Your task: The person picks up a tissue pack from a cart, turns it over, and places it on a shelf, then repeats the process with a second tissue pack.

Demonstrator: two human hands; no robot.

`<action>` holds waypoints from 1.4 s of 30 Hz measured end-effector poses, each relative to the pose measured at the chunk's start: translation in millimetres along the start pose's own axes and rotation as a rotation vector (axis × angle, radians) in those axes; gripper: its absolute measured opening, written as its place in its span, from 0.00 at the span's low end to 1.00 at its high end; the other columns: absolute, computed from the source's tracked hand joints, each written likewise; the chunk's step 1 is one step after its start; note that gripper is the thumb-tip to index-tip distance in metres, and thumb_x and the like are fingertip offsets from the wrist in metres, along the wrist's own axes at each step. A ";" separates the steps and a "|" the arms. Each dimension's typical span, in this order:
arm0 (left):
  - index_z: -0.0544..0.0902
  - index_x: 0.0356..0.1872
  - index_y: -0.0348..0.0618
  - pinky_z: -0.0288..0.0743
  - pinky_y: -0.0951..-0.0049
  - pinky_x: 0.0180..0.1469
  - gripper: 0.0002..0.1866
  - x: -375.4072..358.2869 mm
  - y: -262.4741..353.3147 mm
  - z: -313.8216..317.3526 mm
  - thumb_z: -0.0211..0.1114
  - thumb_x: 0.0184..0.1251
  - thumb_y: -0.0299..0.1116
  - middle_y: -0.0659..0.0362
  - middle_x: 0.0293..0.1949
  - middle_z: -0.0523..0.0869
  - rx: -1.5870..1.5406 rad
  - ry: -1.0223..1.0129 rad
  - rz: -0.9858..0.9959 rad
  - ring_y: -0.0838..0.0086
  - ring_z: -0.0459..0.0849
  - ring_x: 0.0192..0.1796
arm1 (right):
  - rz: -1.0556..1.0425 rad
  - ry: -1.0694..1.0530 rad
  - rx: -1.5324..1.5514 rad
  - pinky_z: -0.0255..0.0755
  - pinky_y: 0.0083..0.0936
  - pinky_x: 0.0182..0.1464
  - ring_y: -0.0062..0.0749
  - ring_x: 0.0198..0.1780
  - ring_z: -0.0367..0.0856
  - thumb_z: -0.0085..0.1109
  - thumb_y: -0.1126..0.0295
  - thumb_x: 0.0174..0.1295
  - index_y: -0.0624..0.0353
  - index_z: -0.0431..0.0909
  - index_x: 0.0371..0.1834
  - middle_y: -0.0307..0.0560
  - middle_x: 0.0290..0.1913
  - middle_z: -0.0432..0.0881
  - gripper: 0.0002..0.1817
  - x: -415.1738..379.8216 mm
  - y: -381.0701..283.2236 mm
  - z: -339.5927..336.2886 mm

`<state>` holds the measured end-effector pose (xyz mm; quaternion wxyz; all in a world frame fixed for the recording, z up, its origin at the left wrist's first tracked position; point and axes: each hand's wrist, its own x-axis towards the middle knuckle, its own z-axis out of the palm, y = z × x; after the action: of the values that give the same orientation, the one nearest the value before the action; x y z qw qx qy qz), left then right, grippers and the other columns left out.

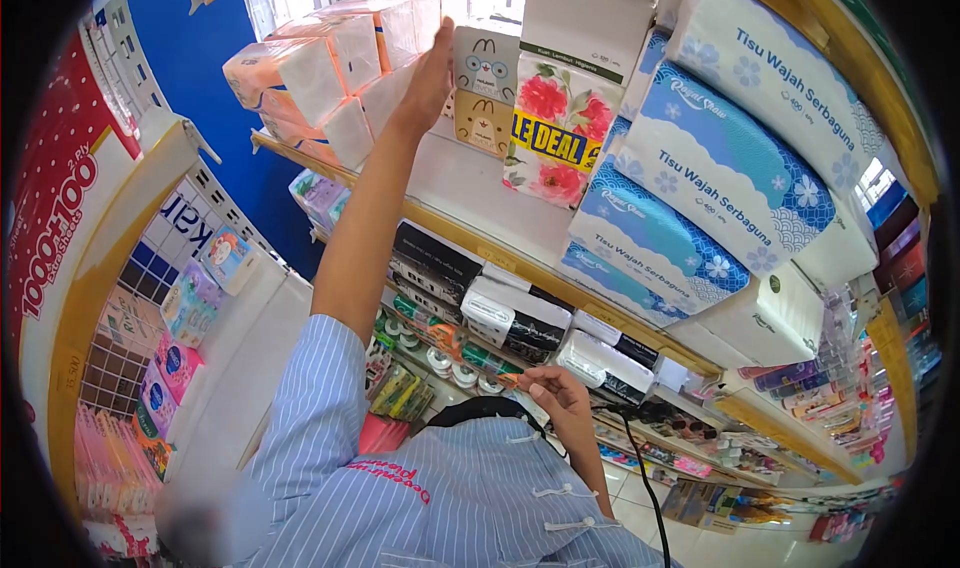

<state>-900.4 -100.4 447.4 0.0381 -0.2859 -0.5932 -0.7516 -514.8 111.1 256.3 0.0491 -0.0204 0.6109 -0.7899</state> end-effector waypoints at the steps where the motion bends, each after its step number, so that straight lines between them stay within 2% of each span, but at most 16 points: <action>1: 0.64 0.69 0.32 0.56 0.68 0.71 0.42 -2.5 1.3 0.2 0.43 0.73 0.65 0.50 0.68 0.71 -0.054 0.153 0.021 0.67 0.68 0.70 | 0.000 -0.009 -0.001 0.71 0.24 0.57 0.26 0.52 0.81 0.61 0.70 0.66 0.64 0.77 0.52 0.46 0.49 0.83 0.14 -1.6 -1.0 -2.0; 4: 0.63 0.69 0.30 0.57 0.65 0.72 0.40 -33.9 16.8 8.5 0.45 0.75 0.61 0.47 0.68 0.70 -0.148 0.389 0.198 0.65 0.67 0.71 | 0.007 -0.048 -0.013 0.71 0.24 0.58 0.27 0.52 0.80 0.61 0.71 0.66 0.64 0.77 0.53 0.46 0.49 0.83 0.14 -3.9 -0.8 -5.2; 7: 0.70 0.61 0.29 0.66 0.62 0.68 0.28 -96.8 33.4 27.9 0.51 0.76 0.48 0.48 0.60 0.77 -0.129 0.566 0.428 0.63 0.75 0.64 | 0.034 -0.128 -0.048 0.70 0.25 0.58 0.27 0.52 0.80 0.61 0.71 0.66 0.63 0.77 0.52 0.46 0.49 0.83 0.13 0.2 2.5 -5.6; 10: 0.77 0.49 0.30 0.75 0.64 0.59 0.17 -190.1 25.1 51.9 0.51 0.76 0.37 0.49 0.47 0.83 0.105 0.702 0.631 0.63 0.83 0.51 | 0.106 -0.193 -0.042 0.70 0.25 0.57 0.26 0.51 0.79 0.60 0.70 0.67 0.63 0.77 0.51 0.44 0.48 0.83 0.12 9.6 10.0 1.1; 12: 0.78 0.43 0.30 0.76 0.66 0.53 0.13 -271.9 3.4 60.6 0.52 0.73 0.32 0.50 0.40 0.85 0.408 0.666 0.558 0.64 0.84 0.44 | 0.078 -0.263 -0.094 0.70 0.25 0.55 0.26 0.49 0.79 0.56 0.67 0.70 0.64 0.78 0.45 0.43 0.44 0.83 0.10 15.2 17.1 5.0; 13: 0.79 0.39 0.30 0.76 0.67 0.48 0.10 -308.9 -9.5 59.2 0.55 0.70 0.29 0.51 0.36 0.85 0.593 0.544 0.596 0.64 0.84 0.41 | 0.074 -0.305 -0.121 0.70 0.26 0.55 0.26 0.48 0.79 0.55 0.66 0.71 0.64 0.78 0.43 0.44 0.43 0.83 0.10 19.7 19.1 6.0; 14: 0.80 0.37 0.31 0.76 0.66 0.45 0.08 -344.7 -8.6 67.0 0.59 0.68 0.28 0.51 0.34 0.84 0.666 0.455 0.434 0.63 0.84 0.38 | 0.065 -0.349 -0.150 0.70 0.26 0.54 0.26 0.47 0.79 0.53 0.65 0.72 0.64 0.78 0.41 0.44 0.42 0.83 0.11 24.5 20.5 10.4; 16: 0.82 0.39 0.34 0.76 0.65 0.48 0.06 -413.7 -23.6 68.8 0.61 0.66 0.26 0.48 0.37 0.85 0.680 0.291 0.050 0.61 0.84 0.41 | 0.084 -0.411 -0.094 0.71 0.25 0.49 0.26 0.41 0.79 0.50 0.64 0.74 0.63 0.75 0.31 0.44 0.35 0.81 0.16 30.3 19.5 24.7; 18: 0.83 0.41 0.37 0.77 0.65 0.49 0.08 -478.4 -44.8 64.7 0.63 0.67 0.31 0.50 0.40 0.85 0.663 0.249 -0.342 0.60 0.85 0.43 | 0.089 -0.489 -0.065 0.71 0.25 0.45 0.25 0.38 0.78 0.49 0.63 0.75 0.63 0.74 0.28 0.43 0.31 0.80 0.18 36.8 23.3 37.3; 21: 0.84 0.44 0.40 0.77 0.63 0.52 0.11 -560.4 -39.5 56.2 0.61 0.69 0.36 0.51 0.42 0.85 0.812 0.177 -0.527 0.58 0.84 0.46 | 0.059 -0.572 -0.104 0.70 0.23 0.42 0.24 0.35 0.77 0.54 0.65 0.73 0.63 0.73 0.27 0.42 0.28 0.79 0.16 41.4 27.4 76.7; 27: 0.82 0.48 0.40 0.76 0.60 0.53 0.15 -645.2 9.6 63.9 0.61 0.67 0.39 0.50 0.44 0.85 0.997 0.616 -0.552 0.57 0.84 0.48 | -0.100 -1.015 -0.371 0.67 0.20 0.42 0.21 0.34 0.75 0.58 0.68 0.69 0.62 0.74 0.30 0.41 0.32 0.79 0.11 22.5 15.6 202.4; 31: 0.82 0.50 0.40 0.75 0.60 0.55 0.17 -689.1 42.0 91.4 0.62 0.66 0.39 0.49 0.47 0.84 1.033 0.852 -0.532 0.56 0.82 0.50 | -0.567 -1.278 -0.449 0.71 0.25 0.48 0.29 0.41 0.78 0.64 0.69 0.63 0.63 0.77 0.40 0.45 0.38 0.81 0.09 -29.8 10.4 309.8; 34: 0.80 0.53 0.40 0.74 0.58 0.58 0.18 -740.2 51.5 133.3 0.60 0.66 0.39 0.49 0.49 0.83 1.014 1.008 -0.586 0.55 0.81 0.53 | -0.715 -1.380 -0.528 0.71 0.31 0.53 0.37 0.48 0.78 0.67 0.69 0.59 0.63 0.76 0.51 0.50 0.47 0.80 0.18 -79.4 18.0 372.3; 36: 0.80 0.53 0.41 0.73 0.57 0.58 0.19 -779.4 55.0 164.8 0.59 0.67 0.40 0.48 0.49 0.83 0.984 1.083 -0.683 0.54 0.81 0.53 | -0.925 -1.325 -0.614 0.71 0.36 0.55 0.43 0.54 0.77 0.67 0.64 0.58 0.63 0.73 0.58 0.54 0.52 0.79 0.26 -108.0 30.3 406.7; 39: 0.81 0.51 0.41 0.73 0.57 0.58 0.18 -850.3 49.6 220.1 0.59 0.67 0.41 0.48 0.49 0.83 0.971 1.301 -0.761 0.53 0.81 0.53 | -0.963 -1.306 -0.687 0.71 0.39 0.55 0.49 0.53 0.79 0.68 0.58 0.56 0.66 0.71 0.61 0.60 0.51 0.80 0.33 -130.0 58.1 447.0; 42: 0.82 0.50 0.40 0.73 0.57 0.57 0.17 -909.4 51.4 278.3 0.59 0.67 0.41 0.49 0.49 0.83 0.963 1.521 -0.857 0.53 0.81 0.53 | -0.768 -1.464 -0.936 0.71 0.40 0.56 0.53 0.51 0.82 0.68 0.53 0.55 0.69 0.69 0.63 0.65 0.47 0.82 0.38 -165.6 44.9 470.2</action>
<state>-14.8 -117.6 97.2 0.2453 0.5557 -0.7058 -0.3645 -304.5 -336.0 336.3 0.1434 -0.7275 0.6344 -0.2183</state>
